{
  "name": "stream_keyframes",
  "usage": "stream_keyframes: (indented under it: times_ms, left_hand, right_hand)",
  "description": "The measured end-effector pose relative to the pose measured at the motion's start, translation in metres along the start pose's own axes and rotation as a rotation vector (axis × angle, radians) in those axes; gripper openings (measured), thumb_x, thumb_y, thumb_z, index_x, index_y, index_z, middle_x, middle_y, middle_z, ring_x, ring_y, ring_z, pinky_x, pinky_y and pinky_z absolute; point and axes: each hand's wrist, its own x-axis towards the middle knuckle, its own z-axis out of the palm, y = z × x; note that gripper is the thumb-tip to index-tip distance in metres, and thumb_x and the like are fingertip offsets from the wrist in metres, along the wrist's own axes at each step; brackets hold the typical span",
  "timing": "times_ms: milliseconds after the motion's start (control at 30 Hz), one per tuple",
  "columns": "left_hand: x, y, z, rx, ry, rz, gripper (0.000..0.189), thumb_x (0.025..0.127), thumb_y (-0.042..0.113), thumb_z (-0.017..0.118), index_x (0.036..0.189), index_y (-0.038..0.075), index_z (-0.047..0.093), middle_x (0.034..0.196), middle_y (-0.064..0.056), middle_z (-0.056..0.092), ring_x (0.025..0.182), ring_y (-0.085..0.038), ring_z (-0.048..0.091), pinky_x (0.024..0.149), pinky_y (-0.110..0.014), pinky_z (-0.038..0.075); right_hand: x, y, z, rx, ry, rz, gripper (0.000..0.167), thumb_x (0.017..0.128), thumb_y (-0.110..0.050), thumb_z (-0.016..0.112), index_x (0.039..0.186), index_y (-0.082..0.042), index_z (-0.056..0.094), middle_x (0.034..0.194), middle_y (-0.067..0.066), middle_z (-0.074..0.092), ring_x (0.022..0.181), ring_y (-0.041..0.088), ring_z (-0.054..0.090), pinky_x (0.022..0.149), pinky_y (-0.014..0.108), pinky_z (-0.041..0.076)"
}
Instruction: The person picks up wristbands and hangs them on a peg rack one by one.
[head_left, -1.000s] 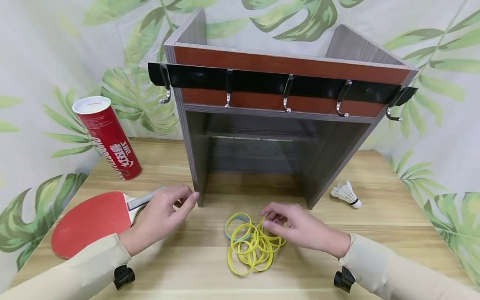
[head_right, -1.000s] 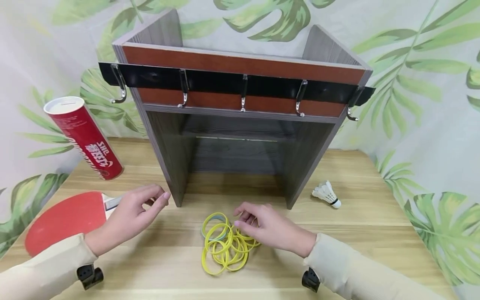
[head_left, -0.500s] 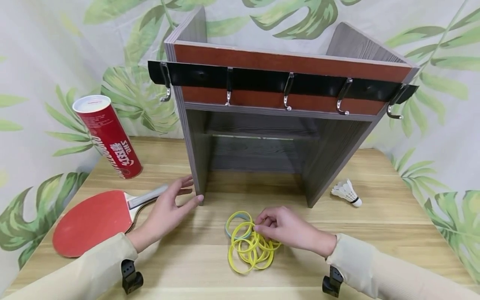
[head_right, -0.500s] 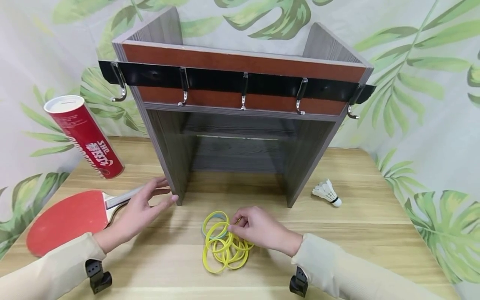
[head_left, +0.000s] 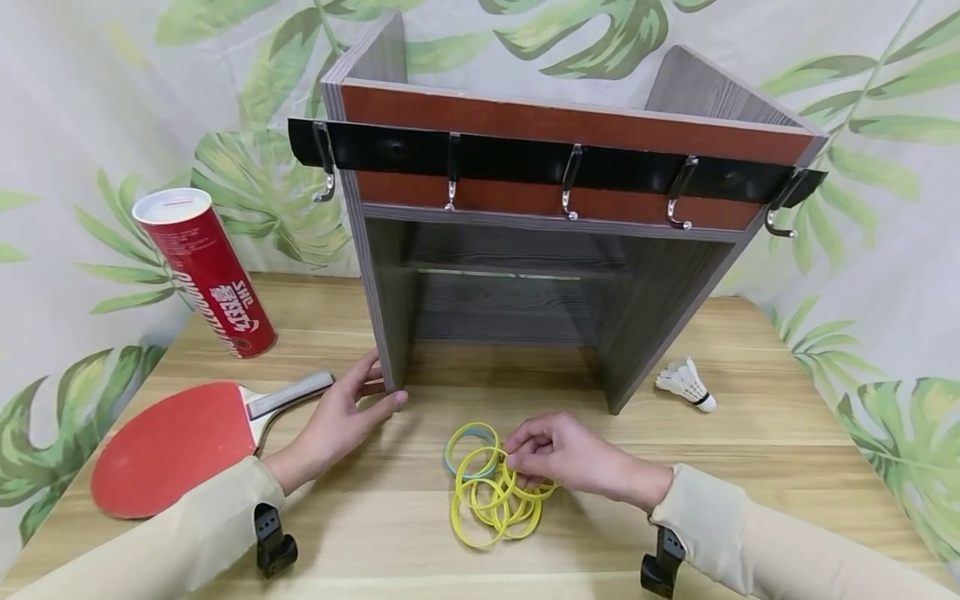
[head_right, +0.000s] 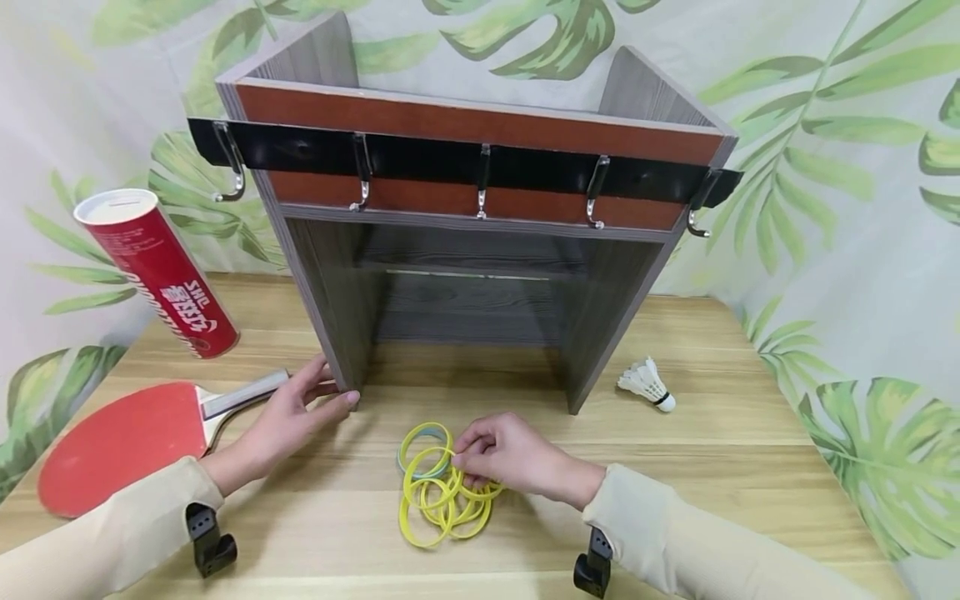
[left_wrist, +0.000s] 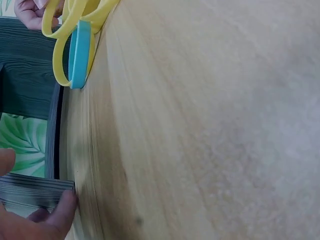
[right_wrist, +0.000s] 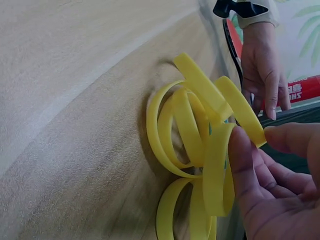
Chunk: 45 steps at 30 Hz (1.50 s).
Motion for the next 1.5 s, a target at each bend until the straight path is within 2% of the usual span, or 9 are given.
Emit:
stream_keyframes:
  times_ms: [233, 500, 633, 767, 867, 933, 1133, 1200, 1500]
  left_hand:
    - [0.005, -0.006, 0.002, 0.005, 0.011, 0.000, 0.070, 0.100, 0.011, 0.071, 0.162, 0.010, 0.038, 0.142, -0.027, 0.063, 0.127, -0.045, 0.064, 0.108, -0.057, 0.050]
    - [0.005, -0.005, 0.001, -0.007, 0.016, -0.029, 0.071, 0.101, 0.013, 0.070, 0.163, 0.011, 0.036, 0.143, -0.026, 0.063, 0.129, -0.044, 0.063, 0.106, -0.053, 0.051]
    - [0.006, -0.004, 0.000, -0.007, 0.023, -0.033, 0.071, 0.100, 0.013, 0.072, 0.162, 0.010, 0.038, 0.140, -0.027, 0.065, 0.128, -0.044, 0.064, 0.103, -0.044, 0.054]
    - [0.007, -0.007, 0.000, 0.002, 0.020, -0.036, 0.071, 0.099, 0.013, 0.073, 0.161, 0.011, 0.039, 0.138, -0.026, 0.066, 0.127, -0.043, 0.065, 0.097, -0.027, 0.054]
    - [0.008, -0.009, -0.001, 0.006, 0.017, -0.036, 0.072, 0.098, 0.012, 0.074, 0.161, 0.012, 0.039, 0.138, -0.026, 0.066, 0.126, -0.043, 0.066, 0.093, -0.021, 0.052]
    - [0.009, -0.009, -0.001, 0.012, 0.020, -0.032, 0.072, 0.098, 0.012, 0.074, 0.161, 0.011, 0.040, 0.137, -0.026, 0.067, 0.125, -0.043, 0.067, 0.093, -0.023, 0.053]
    - [0.008, -0.008, -0.002, 0.044, 0.036, -0.023, 0.071, 0.096, 0.011, 0.076, 0.159, 0.006, 0.042, 0.134, -0.027, 0.068, 0.122, -0.042, 0.068, 0.103, -0.045, 0.054]
    - [0.007, -0.009, -0.002, 0.052, 0.040, -0.021, 0.069, 0.095, 0.010, 0.077, 0.156, 0.003, 0.044, 0.133, -0.027, 0.068, 0.121, -0.042, 0.068, 0.103, -0.048, 0.055]
    - [0.010, -0.009, -0.003, 0.017, 0.014, -0.019, 0.067, 0.097, 0.011, 0.076, 0.156, 0.007, 0.045, 0.139, -0.025, 0.066, 0.123, -0.041, 0.067, 0.093, -0.024, 0.054]
  right_hand:
    - [-0.001, 0.000, -0.003, 0.030, -0.011, -0.001, 0.026, 0.097, -0.004, 0.068, 0.115, 0.015, 0.068, 0.097, 0.029, 0.074, 0.075, 0.010, 0.069, 0.073, 0.026, 0.062]
    - [0.000, -0.001, -0.007, 0.024, -0.023, -0.004, 0.025, 0.097, -0.004, 0.068, 0.115, 0.015, 0.067, 0.093, 0.020, 0.074, 0.077, 0.012, 0.069, 0.075, 0.028, 0.063]
    - [0.003, -0.009, -0.009, 0.030, -0.040, -0.026, 0.026, 0.099, -0.004, 0.067, 0.116, 0.015, 0.066, 0.093, 0.020, 0.075, 0.077, 0.011, 0.069, 0.078, 0.033, 0.064]
    - [0.008, -0.026, -0.011, 0.046, -0.052, -0.089, 0.025, 0.100, -0.005, 0.067, 0.117, 0.013, 0.066, 0.098, 0.022, 0.075, 0.080, 0.012, 0.072, 0.081, 0.038, 0.064]
    - [0.013, -0.043, -0.012, 0.070, -0.057, -0.157, 0.024, 0.101, -0.005, 0.066, 0.119, 0.012, 0.065, 0.101, 0.022, 0.074, 0.082, 0.012, 0.073, 0.083, 0.041, 0.064]
    - [0.016, -0.055, -0.011, 0.086, -0.049, -0.198, 0.023, 0.102, -0.004, 0.066, 0.119, 0.011, 0.065, 0.101, 0.019, 0.075, 0.083, 0.011, 0.074, 0.084, 0.042, 0.064]
    - [0.024, -0.096, -0.006, 0.154, -0.007, -0.310, 0.023, 0.101, 0.002, 0.064, 0.123, 0.010, 0.064, 0.102, 0.012, 0.075, 0.085, 0.012, 0.075, 0.085, 0.037, 0.064]
    - [0.026, -0.109, -0.004, 0.186, 0.002, -0.349, 0.024, 0.101, 0.003, 0.062, 0.124, 0.011, 0.062, 0.103, 0.011, 0.074, 0.087, 0.011, 0.075, 0.086, 0.037, 0.064]
    - [0.036, -0.155, 0.005, 0.381, 0.083, -0.430, 0.021, 0.102, 0.006, 0.060, 0.122, 0.008, 0.060, 0.119, 0.023, 0.072, 0.097, 0.012, 0.075, 0.096, 0.043, 0.061]
